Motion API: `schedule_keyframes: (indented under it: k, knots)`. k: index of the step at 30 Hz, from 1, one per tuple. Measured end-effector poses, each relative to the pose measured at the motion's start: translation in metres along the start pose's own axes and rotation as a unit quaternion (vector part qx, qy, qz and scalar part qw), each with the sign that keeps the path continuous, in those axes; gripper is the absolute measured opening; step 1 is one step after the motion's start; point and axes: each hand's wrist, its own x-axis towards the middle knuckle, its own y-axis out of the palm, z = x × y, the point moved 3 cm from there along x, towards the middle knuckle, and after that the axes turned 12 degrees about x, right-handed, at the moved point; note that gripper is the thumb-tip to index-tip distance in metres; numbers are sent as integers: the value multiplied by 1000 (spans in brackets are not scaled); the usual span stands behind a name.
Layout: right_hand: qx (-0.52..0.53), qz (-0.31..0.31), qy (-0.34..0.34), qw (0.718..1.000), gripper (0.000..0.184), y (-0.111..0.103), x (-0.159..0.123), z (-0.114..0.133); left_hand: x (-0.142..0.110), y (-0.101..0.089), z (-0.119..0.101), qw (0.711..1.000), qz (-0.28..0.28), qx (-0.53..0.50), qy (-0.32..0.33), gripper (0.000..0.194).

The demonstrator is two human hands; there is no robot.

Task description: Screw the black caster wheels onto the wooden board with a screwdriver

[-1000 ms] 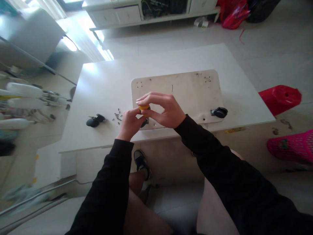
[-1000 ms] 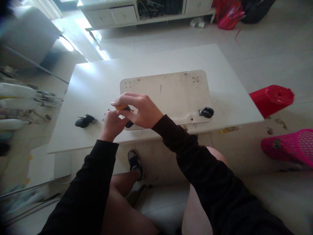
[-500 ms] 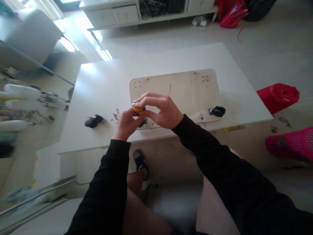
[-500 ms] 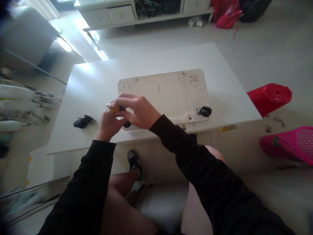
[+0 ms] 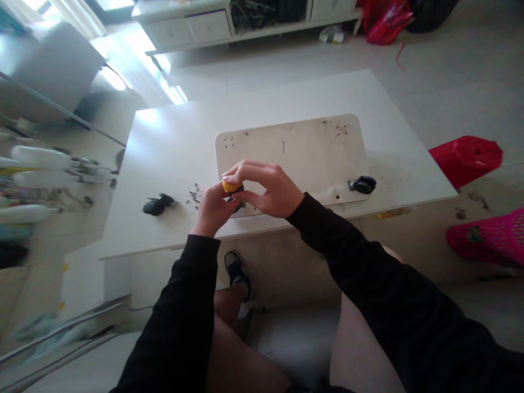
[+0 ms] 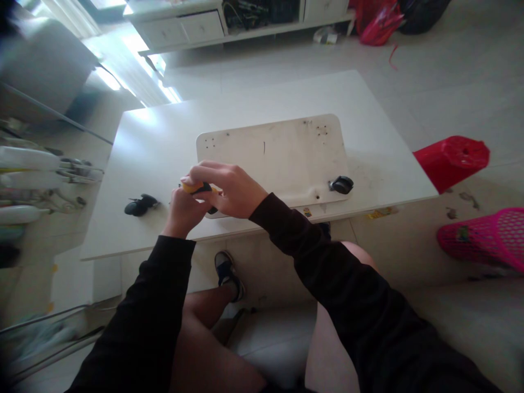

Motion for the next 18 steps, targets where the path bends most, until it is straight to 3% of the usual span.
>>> schedule_keyframes:
  k: [5, 10, 14, 18]
  knots:
    - [7, -17, 12, 1000, 1, -3, 0, -4, 0, -2, 4, 1000, 19, 5, -10, 14]
    - [40, -29, 16, 999, 4, -3, 4, -7, -2, -1, 20, 990, 140, -21, 2, 45]
    - [40, -15, 56, 998, 4, -6, 3, -6, -9, 6, 35, 986, 166, 8, 6, 41]
    - [49, -32, 30, 998, 4, -8, 0, -6, -12, 11, 40, 982, 163, 91, 9, 33]
